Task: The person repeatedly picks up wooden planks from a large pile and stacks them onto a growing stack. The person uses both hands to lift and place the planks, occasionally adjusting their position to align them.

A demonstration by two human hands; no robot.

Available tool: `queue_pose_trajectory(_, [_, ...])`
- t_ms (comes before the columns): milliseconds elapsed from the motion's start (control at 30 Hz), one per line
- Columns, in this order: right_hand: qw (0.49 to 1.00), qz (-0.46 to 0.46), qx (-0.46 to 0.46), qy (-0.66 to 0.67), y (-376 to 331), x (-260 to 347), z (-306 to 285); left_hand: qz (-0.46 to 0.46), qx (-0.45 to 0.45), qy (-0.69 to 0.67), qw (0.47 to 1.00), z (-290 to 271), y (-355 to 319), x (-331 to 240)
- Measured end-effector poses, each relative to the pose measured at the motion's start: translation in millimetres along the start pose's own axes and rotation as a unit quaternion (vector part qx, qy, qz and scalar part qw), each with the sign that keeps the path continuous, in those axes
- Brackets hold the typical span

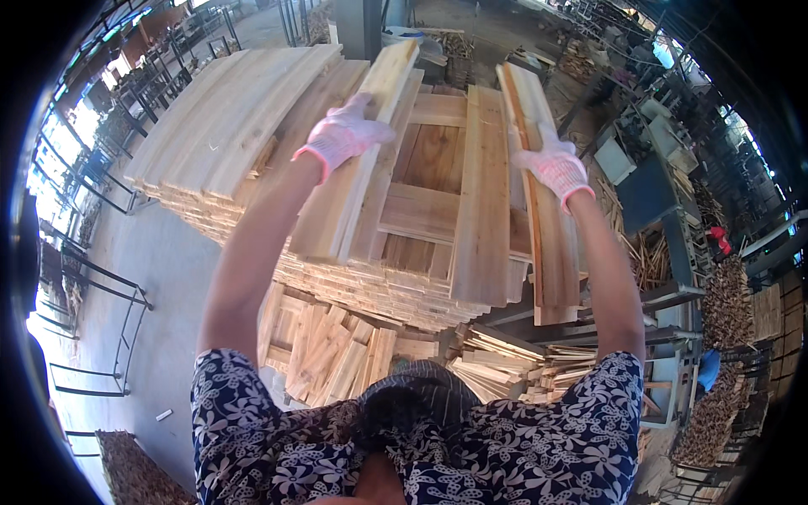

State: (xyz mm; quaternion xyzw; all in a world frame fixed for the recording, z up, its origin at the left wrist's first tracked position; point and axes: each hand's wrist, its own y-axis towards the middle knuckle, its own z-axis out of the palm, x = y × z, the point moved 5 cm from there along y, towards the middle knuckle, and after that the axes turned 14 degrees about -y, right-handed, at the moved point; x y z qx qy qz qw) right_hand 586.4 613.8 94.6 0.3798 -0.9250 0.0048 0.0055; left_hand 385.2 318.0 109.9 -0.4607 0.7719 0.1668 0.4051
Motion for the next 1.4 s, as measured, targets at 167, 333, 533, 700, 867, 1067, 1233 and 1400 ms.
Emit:
queue_pose_trajectory(167, [0.997,-0.06,0.03,0.032,13.1,-31.6,37.1,0.109,0.029,-0.195,0.974,-60.7,-37.3,21.6])
queue_pose_trajectory(333, [0.987,-0.12,-0.005,0.11,18.1,13.6,59.5,0.133,0.022,-0.26,0.956,-100.9,-87.2,36.0])
queue_pose_trajectory(533, [0.966,-0.155,-0.055,0.201,20.3,127.7,72.7,0.206,0.041,-0.269,0.94,-75.9,-70.3,25.8])
queue_pose_trajectory(700, [0.939,-0.158,-0.009,0.305,26.3,146.1,94.4,0.298,0.021,-0.088,0.95,11.7,-4.8,-6.8])
queue_pose_trajectory(867, [0.651,-0.11,0.191,0.726,33.1,71.8,64.0,0.111,0.119,-0.235,0.958,93.9,-23.6,-70.3])
queue_pose_trajectory(1067, [0.86,-0.07,0.036,0.504,25.2,19.3,103.3,0.337,0.11,-0.075,0.932,79.7,-82.3,-76.7])
queue_pose_trajectory(1233, [0.886,-0.034,0.045,0.46,19.0,24.1,92.0,0.567,-0.083,0.02,0.819,56.5,-185.9,11.5])
queue_pose_trajectory(1400, [0.806,-0.071,0.192,0.555,-1.1,118.9,98.3,0.521,-0.055,0.072,0.849,97.1,-238.9,41.3])
